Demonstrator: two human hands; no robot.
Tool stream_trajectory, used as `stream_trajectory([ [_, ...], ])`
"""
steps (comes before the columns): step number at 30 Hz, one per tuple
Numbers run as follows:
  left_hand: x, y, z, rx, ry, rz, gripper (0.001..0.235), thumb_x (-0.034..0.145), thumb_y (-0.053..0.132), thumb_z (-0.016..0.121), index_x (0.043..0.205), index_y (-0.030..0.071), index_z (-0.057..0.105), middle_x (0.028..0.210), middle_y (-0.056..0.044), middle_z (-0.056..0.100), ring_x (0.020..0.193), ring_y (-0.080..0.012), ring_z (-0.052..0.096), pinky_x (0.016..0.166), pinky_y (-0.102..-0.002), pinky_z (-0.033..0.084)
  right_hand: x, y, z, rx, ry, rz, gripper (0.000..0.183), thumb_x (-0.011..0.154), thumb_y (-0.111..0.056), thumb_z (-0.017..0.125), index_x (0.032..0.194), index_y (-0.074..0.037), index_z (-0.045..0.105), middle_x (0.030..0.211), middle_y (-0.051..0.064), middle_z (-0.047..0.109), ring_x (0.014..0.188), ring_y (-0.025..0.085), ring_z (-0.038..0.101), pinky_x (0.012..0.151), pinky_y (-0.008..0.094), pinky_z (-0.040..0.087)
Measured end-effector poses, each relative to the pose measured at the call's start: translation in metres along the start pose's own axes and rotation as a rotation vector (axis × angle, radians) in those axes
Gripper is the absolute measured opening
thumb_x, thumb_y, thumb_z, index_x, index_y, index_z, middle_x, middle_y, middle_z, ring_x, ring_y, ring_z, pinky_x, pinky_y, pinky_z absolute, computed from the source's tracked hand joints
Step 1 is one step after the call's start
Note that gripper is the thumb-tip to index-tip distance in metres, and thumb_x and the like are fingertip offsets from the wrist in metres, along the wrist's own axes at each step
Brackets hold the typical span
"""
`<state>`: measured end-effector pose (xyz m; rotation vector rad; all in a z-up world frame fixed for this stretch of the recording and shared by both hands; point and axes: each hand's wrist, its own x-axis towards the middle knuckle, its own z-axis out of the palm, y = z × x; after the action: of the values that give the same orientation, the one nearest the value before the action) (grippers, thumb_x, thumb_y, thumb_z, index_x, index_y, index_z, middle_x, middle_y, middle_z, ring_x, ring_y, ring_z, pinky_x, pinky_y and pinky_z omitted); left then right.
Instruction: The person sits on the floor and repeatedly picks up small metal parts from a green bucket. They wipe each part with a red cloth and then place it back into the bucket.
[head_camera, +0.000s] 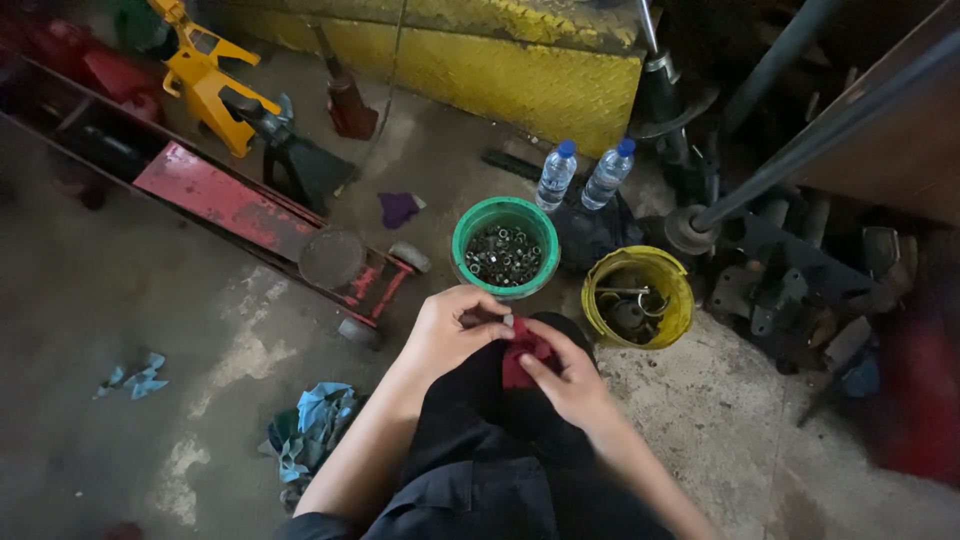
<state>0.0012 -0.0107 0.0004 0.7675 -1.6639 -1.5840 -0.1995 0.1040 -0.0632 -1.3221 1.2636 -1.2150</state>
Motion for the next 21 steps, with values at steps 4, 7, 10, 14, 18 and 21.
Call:
stream_trajectory([
  [4,0.002,-0.019,-0.002,-0.151,0.004,-0.159,0.015,0.087,0.004,0.078,0.098,-0.003,0.069,0.091,-0.006,0.075,0.080,-0.0101,0.071,0.072,-0.026,0.059,0.009,-0.041,-0.004,-0.333,-0.018,-0.233,0.048,0.093,-0.010,0.070,0.140,-0.006,0.058,0.127,0.014,0.069,0.109,0.027,0.071,0.093,0.037,0.056],
  [7,0.003,-0.027,-0.004,-0.137,0.002,-0.193,0.013,0.089,0.004,0.080,0.094,-0.003,0.070,0.085,-0.008,0.075,0.075,-0.0121,0.070,0.069,-0.026,0.058,0.013,-0.059,-0.009,-0.626,-0.142,-0.195,0.054,0.093,-0.009,0.067,0.145,-0.015,0.058,0.102,0.008,0.071,0.092,0.029,0.070,0.081,0.040,0.056],
  [10,0.005,-0.030,-0.004,-0.166,0.010,-0.262,0.013,0.088,0.007,0.078,0.089,-0.002,0.068,0.085,-0.006,0.076,0.071,-0.0130,0.071,0.065,-0.027,0.059,0.015,-0.067,-0.009,-0.878,-0.100,-0.398,0.059,0.082,-0.007,0.070,0.140,-0.016,0.060,0.101,0.010,0.067,0.084,0.035,0.063,0.074,0.045,0.052],
  [14,0.004,-0.033,-0.002,-0.198,0.017,-0.284,0.013,0.089,0.006,0.079,0.091,-0.003,0.070,0.084,-0.008,0.075,0.073,-0.0131,0.070,0.067,-0.027,0.058,0.010,-0.061,-0.006,-0.839,-0.090,-0.410,0.064,0.079,-0.005,0.069,0.141,-0.011,0.058,0.101,0.011,0.066,0.087,0.035,0.064,0.074,0.045,0.051],
  [18,0.004,-0.023,0.001,-0.066,0.014,-0.199,0.016,0.087,0.003,0.079,0.100,-0.002,0.073,0.088,-0.008,0.077,0.081,-0.0110,0.072,0.074,-0.026,0.059,0.002,-0.031,0.003,-0.432,-0.072,-0.055,0.058,0.089,-0.006,0.074,0.144,-0.010,0.057,0.104,0.009,0.069,0.092,0.022,0.071,0.083,0.031,0.057],
  [21,0.004,-0.022,0.002,-0.124,-0.008,-0.137,0.020,0.083,-0.001,0.078,0.102,-0.002,0.072,0.100,-0.006,0.079,0.090,-0.0101,0.074,0.081,-0.026,0.061,-0.002,0.019,0.007,0.000,-0.047,-0.040,0.062,0.093,0.000,0.070,0.150,-0.002,0.047,0.141,0.007,0.063,0.125,0.015,0.058,0.105,0.028,0.045],
])
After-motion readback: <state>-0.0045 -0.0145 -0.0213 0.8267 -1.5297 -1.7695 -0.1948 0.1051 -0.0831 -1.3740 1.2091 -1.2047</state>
